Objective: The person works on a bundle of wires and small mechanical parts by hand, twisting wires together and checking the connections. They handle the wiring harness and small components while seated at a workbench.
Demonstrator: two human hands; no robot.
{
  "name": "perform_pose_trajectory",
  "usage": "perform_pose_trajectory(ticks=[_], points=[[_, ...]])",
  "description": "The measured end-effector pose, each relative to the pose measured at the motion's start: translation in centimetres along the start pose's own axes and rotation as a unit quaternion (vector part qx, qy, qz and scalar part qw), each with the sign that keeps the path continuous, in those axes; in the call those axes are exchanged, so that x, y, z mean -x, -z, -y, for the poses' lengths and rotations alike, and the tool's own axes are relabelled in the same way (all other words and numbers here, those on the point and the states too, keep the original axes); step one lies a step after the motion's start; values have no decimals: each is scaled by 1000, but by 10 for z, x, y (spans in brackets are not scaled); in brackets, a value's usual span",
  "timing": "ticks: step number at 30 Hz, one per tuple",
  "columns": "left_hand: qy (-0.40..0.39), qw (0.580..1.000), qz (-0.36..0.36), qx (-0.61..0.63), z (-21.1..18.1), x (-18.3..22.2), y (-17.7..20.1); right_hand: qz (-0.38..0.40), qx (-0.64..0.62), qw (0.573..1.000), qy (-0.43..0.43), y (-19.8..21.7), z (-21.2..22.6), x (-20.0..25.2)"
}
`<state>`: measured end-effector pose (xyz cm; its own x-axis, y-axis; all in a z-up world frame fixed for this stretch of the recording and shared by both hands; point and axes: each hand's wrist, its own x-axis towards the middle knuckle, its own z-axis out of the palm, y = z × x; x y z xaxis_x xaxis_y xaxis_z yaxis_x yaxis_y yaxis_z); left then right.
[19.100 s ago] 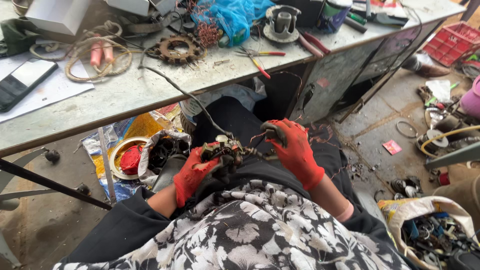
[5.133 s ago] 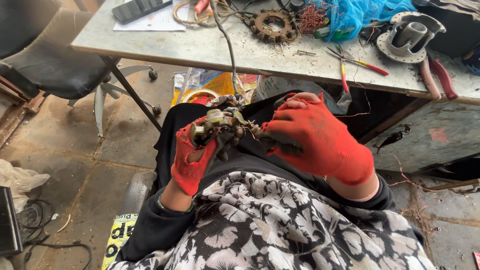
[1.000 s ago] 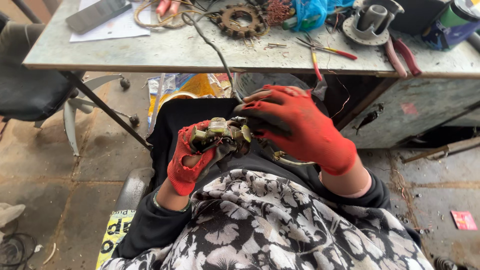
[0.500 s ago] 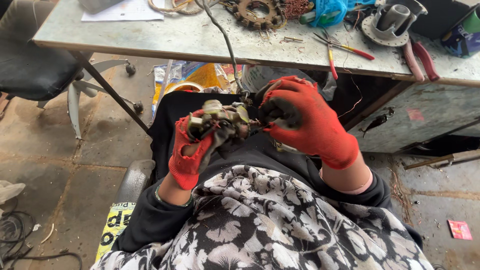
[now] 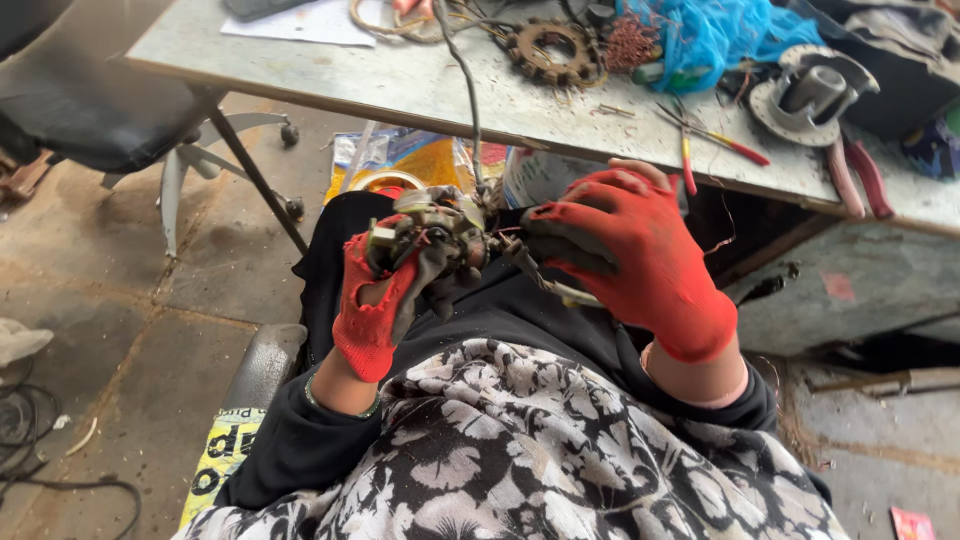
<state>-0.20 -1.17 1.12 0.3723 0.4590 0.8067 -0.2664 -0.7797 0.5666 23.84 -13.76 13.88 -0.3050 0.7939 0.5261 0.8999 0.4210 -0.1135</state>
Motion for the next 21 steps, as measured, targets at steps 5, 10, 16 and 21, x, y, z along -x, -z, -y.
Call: perform_pose_trajectory(ticks=[5,10,16,21], points=[[174,967,35,181,2,6,-1,-50,22,998,-8,-8,-6,-3],[113,992,0,-52,-11,13,-1,12,37,999,-4,-31,-25,-19],[100,989,-90,-59,-8,17,-2,23,9,1000,8,-18,-17,-17],[-28,969,-60,-239,8,26,3,-82,27,996,15,-26,0,-21]])
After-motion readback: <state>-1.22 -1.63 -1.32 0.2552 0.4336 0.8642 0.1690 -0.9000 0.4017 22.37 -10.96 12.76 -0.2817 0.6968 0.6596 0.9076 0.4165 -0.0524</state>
